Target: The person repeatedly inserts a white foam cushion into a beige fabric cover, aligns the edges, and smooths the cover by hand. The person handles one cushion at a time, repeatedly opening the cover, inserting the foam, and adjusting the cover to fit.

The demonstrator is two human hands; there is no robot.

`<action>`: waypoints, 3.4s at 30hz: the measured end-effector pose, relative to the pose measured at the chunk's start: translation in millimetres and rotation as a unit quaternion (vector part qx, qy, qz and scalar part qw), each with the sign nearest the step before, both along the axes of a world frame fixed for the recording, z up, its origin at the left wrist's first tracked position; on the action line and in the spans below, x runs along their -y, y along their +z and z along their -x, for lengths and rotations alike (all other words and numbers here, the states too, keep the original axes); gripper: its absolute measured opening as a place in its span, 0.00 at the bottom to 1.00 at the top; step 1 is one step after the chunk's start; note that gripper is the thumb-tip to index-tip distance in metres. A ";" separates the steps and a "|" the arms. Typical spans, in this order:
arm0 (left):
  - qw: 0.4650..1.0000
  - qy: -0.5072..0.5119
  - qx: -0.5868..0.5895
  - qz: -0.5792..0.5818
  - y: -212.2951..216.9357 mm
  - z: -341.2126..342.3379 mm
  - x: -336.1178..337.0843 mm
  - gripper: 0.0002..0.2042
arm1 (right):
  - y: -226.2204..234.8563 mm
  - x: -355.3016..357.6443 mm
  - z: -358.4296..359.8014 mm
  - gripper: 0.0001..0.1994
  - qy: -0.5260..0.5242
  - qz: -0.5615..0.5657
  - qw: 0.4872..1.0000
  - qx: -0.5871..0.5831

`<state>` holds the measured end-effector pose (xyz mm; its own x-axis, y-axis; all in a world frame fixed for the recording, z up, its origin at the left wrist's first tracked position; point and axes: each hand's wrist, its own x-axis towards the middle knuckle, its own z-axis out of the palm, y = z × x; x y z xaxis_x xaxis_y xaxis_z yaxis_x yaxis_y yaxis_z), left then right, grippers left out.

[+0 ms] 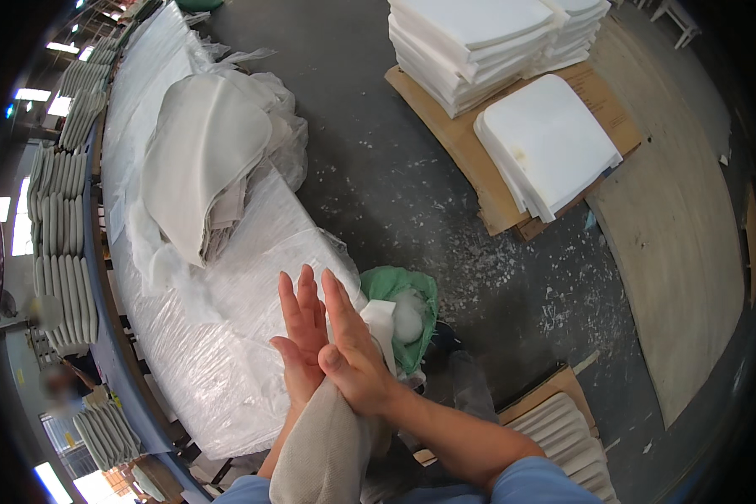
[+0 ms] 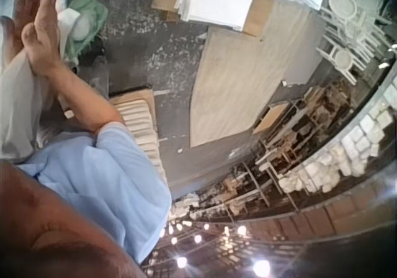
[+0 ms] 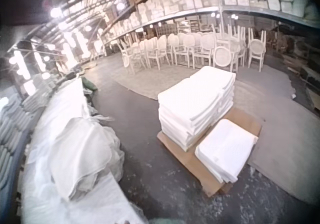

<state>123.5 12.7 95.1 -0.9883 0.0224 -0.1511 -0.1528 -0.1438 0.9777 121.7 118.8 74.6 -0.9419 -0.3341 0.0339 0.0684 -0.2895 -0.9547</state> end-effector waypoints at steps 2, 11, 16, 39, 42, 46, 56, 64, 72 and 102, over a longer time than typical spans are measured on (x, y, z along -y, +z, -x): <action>1.000 0.003 -0.017 0.009 -0.8 -2.5 1.4 0.47 | 0.8 -2.6 0.0 0.53 0.015 -0.010 1.000 -0.008; 0.995 -0.043 -0.046 -0.075 89.4 17.7 -3.5 0.48 | 51.3 -21.8 -67.7 0.56 -0.033 0.043 0.998 -0.018; 0.989 -0.104 -0.104 -0.023 83.6 -14.0 9.1 0.50 | 74.0 -10.9 -40.5 0.55 0.001 -0.004 0.995 -0.098; 0.982 -0.070 -0.172 -0.018 68.8 -60.0 22.3 0.45 | 85.7 -23.9 -56.9 0.55 0.048 -0.042 0.991 -0.121; 0.982 -0.077 -0.168 -0.021 64.7 -76.2 28.9 0.43 | 92.4 -18.3 -61.2 0.55 0.039 -0.034 0.991 -0.120; 0.985 -0.113 -0.126 0.014 61.0 -98.2 39.9 0.40 | 93.2 -3.8 -69.0 0.57 -0.029 0.006 0.997 -0.074; 0.986 -0.132 0.042 0.099 50.7 -194.5 70.7 0.32 | 120.8 -10.0 -66.1 0.49 0.118 -0.180 0.966 -0.140; 0.927 -0.086 0.344 0.123 49.4 -338.0 86.6 0.30 | 104.2 -14.9 -60.9 0.46 0.054 -0.090 0.988 -0.117; 0.840 0.332 0.338 -0.264 96.7 -408.2 72.4 0.32 | 75.7 -75.7 -27.6 0.37 0.118 -0.019 0.992 0.031; 0.526 0.805 -0.182 -0.205 6.4 -312.6 36.0 0.40 | 77.2 183.3 -161.5 0.46 0.887 -0.148 0.429 -0.080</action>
